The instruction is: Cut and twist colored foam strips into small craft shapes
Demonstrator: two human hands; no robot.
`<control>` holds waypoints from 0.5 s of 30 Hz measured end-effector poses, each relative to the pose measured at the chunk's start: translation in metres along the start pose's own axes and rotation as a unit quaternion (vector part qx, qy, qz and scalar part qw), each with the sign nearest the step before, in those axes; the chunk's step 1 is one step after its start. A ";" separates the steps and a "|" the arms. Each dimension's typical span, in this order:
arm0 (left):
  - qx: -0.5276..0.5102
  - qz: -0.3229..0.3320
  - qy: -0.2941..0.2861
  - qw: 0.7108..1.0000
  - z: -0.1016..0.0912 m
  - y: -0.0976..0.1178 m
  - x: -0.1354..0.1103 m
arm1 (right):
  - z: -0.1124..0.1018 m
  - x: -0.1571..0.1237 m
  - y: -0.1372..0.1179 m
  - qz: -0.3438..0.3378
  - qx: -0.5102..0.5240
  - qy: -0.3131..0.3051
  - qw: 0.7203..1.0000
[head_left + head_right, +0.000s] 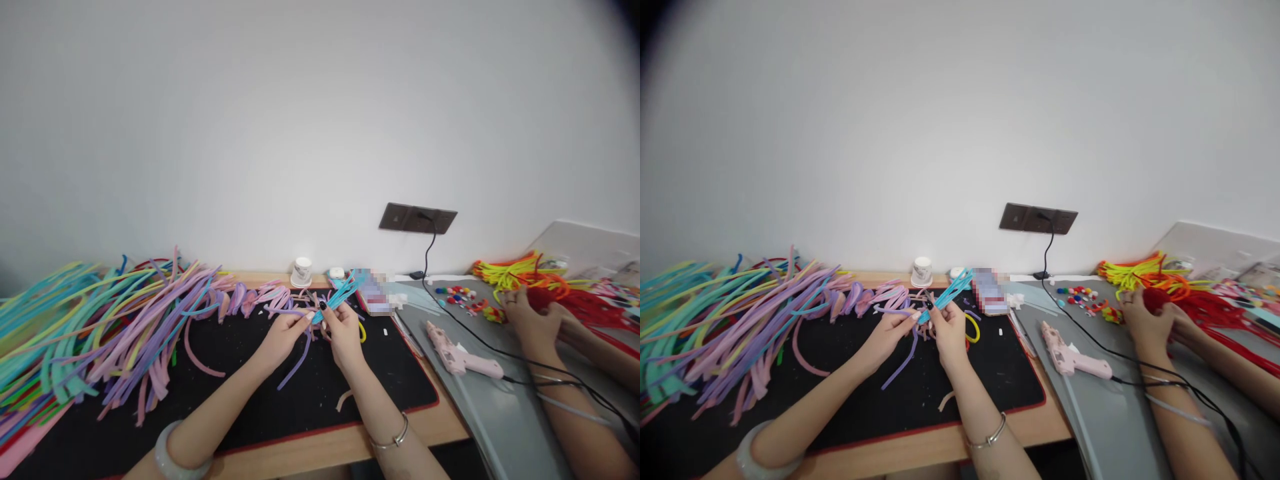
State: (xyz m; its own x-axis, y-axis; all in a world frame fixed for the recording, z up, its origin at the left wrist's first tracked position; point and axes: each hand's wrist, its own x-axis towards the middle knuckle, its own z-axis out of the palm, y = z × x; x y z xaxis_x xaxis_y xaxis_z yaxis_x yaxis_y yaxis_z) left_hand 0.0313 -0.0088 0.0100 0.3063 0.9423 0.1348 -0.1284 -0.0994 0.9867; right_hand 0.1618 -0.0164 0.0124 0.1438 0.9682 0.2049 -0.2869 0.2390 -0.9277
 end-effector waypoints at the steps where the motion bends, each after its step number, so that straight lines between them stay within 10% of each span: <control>1: 0.016 0.001 0.001 1.000 -0.001 0.000 0.001 | 0.000 0.000 0.000 0.000 -0.002 0.003 1.000; 15: -0.034 -0.068 0.048 0.996 -0.002 0.006 -0.002 | 0.001 -0.004 -0.005 0.015 -0.042 -0.034 0.998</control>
State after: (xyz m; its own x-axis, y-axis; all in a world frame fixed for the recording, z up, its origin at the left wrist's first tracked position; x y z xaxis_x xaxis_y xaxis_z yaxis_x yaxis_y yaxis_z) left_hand 0.0282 -0.0103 0.0157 0.2346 0.9720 -0.0121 -0.1566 0.0501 0.9864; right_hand 0.1612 -0.0209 0.0163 0.0701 0.9784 0.1943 -0.2089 0.2049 -0.9562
